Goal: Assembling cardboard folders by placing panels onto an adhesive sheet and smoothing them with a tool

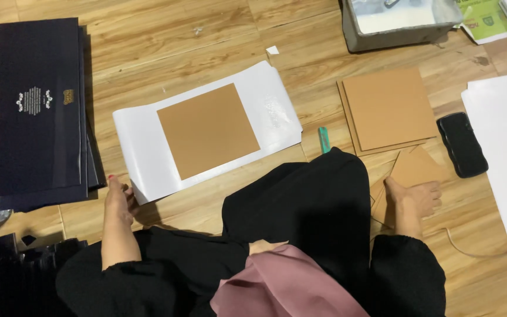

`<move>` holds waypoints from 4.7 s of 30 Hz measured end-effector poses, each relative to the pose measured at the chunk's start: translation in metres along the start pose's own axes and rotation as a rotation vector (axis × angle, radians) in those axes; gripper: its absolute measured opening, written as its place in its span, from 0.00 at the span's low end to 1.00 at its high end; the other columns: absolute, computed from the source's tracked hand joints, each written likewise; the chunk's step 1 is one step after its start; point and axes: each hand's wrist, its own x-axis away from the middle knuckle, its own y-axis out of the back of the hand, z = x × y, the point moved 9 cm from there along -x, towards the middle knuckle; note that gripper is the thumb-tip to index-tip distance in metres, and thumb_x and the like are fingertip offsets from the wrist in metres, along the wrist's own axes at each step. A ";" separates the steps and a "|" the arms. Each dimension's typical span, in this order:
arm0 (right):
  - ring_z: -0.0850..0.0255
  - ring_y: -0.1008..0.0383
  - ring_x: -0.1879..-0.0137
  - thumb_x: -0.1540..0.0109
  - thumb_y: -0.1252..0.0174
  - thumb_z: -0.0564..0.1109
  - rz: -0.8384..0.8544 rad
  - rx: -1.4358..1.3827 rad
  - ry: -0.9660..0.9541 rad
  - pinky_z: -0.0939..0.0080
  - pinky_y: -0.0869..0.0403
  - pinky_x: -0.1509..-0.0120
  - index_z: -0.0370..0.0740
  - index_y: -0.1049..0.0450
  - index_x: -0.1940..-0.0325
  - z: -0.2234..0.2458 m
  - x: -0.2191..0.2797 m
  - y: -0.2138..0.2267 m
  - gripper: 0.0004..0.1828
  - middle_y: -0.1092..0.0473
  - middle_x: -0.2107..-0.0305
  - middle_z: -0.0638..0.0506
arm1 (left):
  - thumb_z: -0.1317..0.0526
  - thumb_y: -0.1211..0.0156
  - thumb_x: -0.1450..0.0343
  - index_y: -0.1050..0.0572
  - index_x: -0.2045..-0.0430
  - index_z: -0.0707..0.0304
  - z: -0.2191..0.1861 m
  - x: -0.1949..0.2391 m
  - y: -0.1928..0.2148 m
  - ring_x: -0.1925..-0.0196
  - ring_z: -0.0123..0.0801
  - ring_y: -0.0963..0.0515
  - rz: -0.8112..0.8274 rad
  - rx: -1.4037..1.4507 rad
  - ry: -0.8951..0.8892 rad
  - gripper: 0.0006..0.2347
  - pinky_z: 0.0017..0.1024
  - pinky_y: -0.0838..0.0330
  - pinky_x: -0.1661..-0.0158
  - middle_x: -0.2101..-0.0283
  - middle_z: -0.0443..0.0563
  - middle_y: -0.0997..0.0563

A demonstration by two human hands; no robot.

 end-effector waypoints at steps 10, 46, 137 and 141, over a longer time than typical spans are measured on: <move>0.38 0.46 0.47 0.70 0.32 0.65 -0.190 -0.070 0.176 0.40 0.46 0.46 0.38 0.53 0.40 0.022 0.017 0.048 0.63 0.47 0.51 0.33 | 0.31 0.73 0.38 0.39 0.81 0.44 0.015 -0.031 -0.008 0.54 0.36 0.29 0.153 0.225 0.145 0.22 0.40 0.40 0.55 0.59 0.45 0.27; 0.49 0.31 0.57 0.51 0.35 0.41 0.349 -0.619 0.959 0.51 0.31 0.54 0.48 0.33 0.47 0.379 0.140 -0.040 0.29 0.38 0.67 0.48 | 0.51 0.38 0.40 0.44 0.42 0.52 -0.076 0.144 -0.299 0.35 0.52 0.56 0.449 -0.997 -1.194 0.32 0.59 0.67 0.41 0.36 0.55 0.51; 0.56 0.28 0.63 0.51 0.36 0.43 0.603 -0.360 0.876 0.55 0.32 0.55 0.52 0.30 0.57 0.369 0.124 -0.042 0.19 0.33 0.76 0.56 | 0.44 0.34 0.47 0.46 0.41 0.41 -0.059 0.121 -0.315 0.34 0.48 0.66 0.421 -1.026 -1.206 0.38 0.57 0.80 0.43 0.35 0.52 0.60; 0.58 0.28 0.63 0.50 0.36 0.43 0.601 -0.319 0.842 0.55 0.32 0.54 0.53 0.30 0.57 0.367 0.126 -0.045 0.19 0.34 0.76 0.58 | 0.44 0.35 0.47 0.45 0.42 0.42 -0.058 0.120 -0.314 0.34 0.49 0.66 0.432 -1.030 -1.203 0.38 0.58 0.80 0.44 0.35 0.52 0.60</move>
